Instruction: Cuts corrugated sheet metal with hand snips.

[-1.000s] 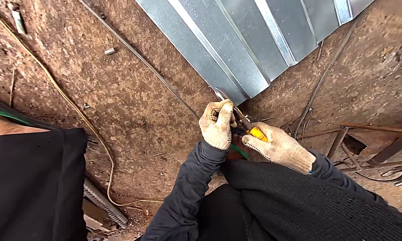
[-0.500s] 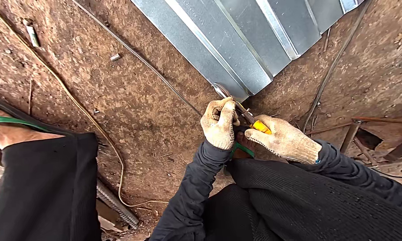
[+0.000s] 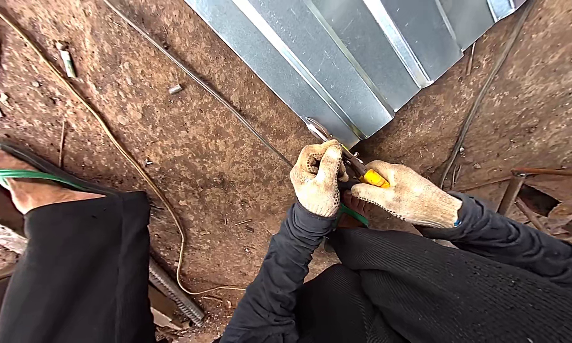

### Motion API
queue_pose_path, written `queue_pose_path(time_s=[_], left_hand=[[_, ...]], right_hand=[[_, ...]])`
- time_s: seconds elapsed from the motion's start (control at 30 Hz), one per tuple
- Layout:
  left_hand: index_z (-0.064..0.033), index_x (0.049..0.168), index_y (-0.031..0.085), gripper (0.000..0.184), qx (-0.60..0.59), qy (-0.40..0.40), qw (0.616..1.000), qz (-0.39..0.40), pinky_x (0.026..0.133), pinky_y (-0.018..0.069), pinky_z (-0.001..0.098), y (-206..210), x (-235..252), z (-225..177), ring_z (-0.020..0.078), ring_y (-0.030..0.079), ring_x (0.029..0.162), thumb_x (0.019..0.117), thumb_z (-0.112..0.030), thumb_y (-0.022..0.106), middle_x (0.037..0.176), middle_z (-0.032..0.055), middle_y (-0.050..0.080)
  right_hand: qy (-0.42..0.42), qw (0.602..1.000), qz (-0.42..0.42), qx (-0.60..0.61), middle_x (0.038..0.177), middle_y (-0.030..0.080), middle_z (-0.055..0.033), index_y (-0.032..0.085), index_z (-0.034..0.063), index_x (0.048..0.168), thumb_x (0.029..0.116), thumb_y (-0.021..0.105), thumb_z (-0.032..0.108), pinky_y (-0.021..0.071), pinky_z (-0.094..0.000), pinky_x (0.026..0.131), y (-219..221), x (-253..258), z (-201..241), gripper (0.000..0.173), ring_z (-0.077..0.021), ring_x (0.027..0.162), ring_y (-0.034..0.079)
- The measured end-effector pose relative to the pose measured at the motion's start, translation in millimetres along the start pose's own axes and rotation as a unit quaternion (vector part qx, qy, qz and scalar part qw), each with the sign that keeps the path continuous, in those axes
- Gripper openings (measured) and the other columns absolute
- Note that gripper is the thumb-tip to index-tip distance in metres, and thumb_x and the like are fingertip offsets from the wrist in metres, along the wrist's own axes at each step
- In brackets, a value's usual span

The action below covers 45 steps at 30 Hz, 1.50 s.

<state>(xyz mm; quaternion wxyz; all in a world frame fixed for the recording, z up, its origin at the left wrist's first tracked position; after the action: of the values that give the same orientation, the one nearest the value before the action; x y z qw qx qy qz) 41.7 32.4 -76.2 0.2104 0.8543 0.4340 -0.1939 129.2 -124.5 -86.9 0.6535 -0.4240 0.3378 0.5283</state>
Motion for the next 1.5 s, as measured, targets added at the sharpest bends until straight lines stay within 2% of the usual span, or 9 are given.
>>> queue_pose_path(time_s=[0.13,0.33,0.47,0.63,0.83,1.13,1.3,1.43,1.5], left_hand=[[-0.0009,0.105,0.068,0.017,0.004,0.010,1.000,0.006,0.049,0.0550,0.0326,-1.3,1.5,-3.8,0.0175,0.060,0.054,0.1026,-0.012,0.056,0.070,0.0097,0.063],[-0.0013,0.101,0.067,0.016,-0.014,0.000,1.000,0.013,0.047,0.0527,0.0316,-0.6,4.0,-4.0,0.0162,0.057,0.052,0.1024,-0.012,0.056,0.067,0.0085,0.060],[-0.0007,0.102,0.067,0.016,-0.028,0.007,0.999,0.022,0.049,0.0542,0.0317,-1.1,6.6,-8.7,0.0160,0.059,0.052,0.1023,-0.012,0.055,0.068,0.0087,0.062],[0.0010,0.102,0.066,0.016,-0.047,0.010,0.999,0.017,0.048,0.0545,0.0323,-4.1,9.2,-11.0,0.0171,0.059,0.052,0.1018,-0.010,0.055,0.068,0.0097,0.060],[0.0009,0.101,0.066,0.016,-0.047,0.006,0.999,0.009,0.051,0.0552,0.0323,-6.9,11.8,-7.2,0.0170,0.060,0.054,0.1011,-0.010,0.054,0.067,0.0092,0.062],[0.0002,0.104,0.066,0.022,-0.063,0.003,0.998,0.001,0.051,0.0568,0.0343,-14.4,19.5,-13.1,0.0180,0.061,0.054,0.1051,-0.015,0.050,0.067,0.0092,0.061],[-0.0011,0.105,0.066,0.023,-0.080,-0.014,0.997,-0.007,0.053,0.0569,0.0346,-10.7,18.5,-10.1,0.0183,0.062,0.056,0.1053,-0.017,0.050,0.068,0.0095,0.062],[-0.0048,0.112,0.065,0.030,-0.103,-0.020,0.994,-0.038,0.051,0.0564,0.0320,-22.5,26.5,-23.2,0.0156,0.061,0.054,0.1086,-0.027,0.045,0.068,0.0055,0.061],[-0.0106,0.114,0.063,0.031,-0.149,-0.010,0.988,-0.035,0.053,0.0560,0.0303,-32.4,34.4,-44.1,0.0122,0.060,0.055,0.1097,-0.032,0.041,0.068,0.0001,0.059]], right_hand=[[-0.034,0.999,-0.023,-0.030,0.070,0.060,0.0033,0.066,0.0189,0.095,0.0856,0.072,0.050,0.0488,-0.0390,0.057,1.3,10.2,-4.3,0.033,-0.0115,0.063,0.058],[0.003,0.999,0.033,0.022,0.077,0.063,0.0032,0.067,0.0197,0.103,0.0904,0.068,0.059,0.0523,-0.0363,0.063,-3.1,3.6,12.9,0.041,-0.0098,0.068,0.061],[-0.038,0.998,0.043,0.032,0.072,0.063,0.0036,0.067,0.0185,0.097,0.0887,0.072,0.053,0.0519,-0.0319,0.057,-4.8,14.5,10.3,0.036,-0.0087,0.062,0.061],[-0.050,0.997,0.016,-0.063,0.067,0.059,0.0017,0.064,0.0184,0.089,0.0883,0.074,0.044,0.0482,-0.0381,0.052,-16.9,25.2,10.8,0.028,-0.0126,0.057,0.057],[-0.034,0.998,0.061,-0.007,0.072,0.063,0.0014,0.068,0.0168,0.097,0.0937,0.071,0.047,0.0523,-0.0337,0.057,-16.6,27.3,28.1,0.031,-0.0105,0.062,0.061],[-0.054,0.985,0.033,-0.160,0.066,0.059,-0.0003,0.065,0.0170,0.088,0.0906,0.073,0.045,0.0505,-0.0431,0.052,-38.9,45.0,30.4,0.029,-0.0163,0.057,0.059],[-0.070,0.992,0.041,-0.094,0.065,0.060,-0.0002,0.066,0.0168,0.086,0.0925,0.070,0.050,0.0501,-0.0391,0.051,-34.7,44.2,38.4,0.034,-0.0143,0.055,0.058],[-0.100,0.978,0.038,-0.181,0.065,0.057,0.0007,0.062,0.0183,0.080,0.0893,0.072,0.049,0.0488,-0.0433,0.054,-36.2,55.0,40.1,0.034,-0.0163,0.059,0.057],[-0.119,0.944,0.057,-0.301,0.066,0.060,0.0040,0.064,0.0224,0.083,0.0861,0.069,0.055,0.0524,-0.0447,0.055,-27.9,47.5,58.6,0.033,-0.0154,0.061,0.062]])
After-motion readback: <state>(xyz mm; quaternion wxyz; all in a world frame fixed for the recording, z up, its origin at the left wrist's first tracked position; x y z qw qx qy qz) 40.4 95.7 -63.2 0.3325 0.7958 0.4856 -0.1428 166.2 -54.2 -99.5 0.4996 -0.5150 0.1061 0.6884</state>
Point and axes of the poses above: each hand's wrist, its own x-axis towards the middle knuckle, its own y-axis out of the palm, z = x × y, the point moved 10 cm from there along x, towards the middle knuckle
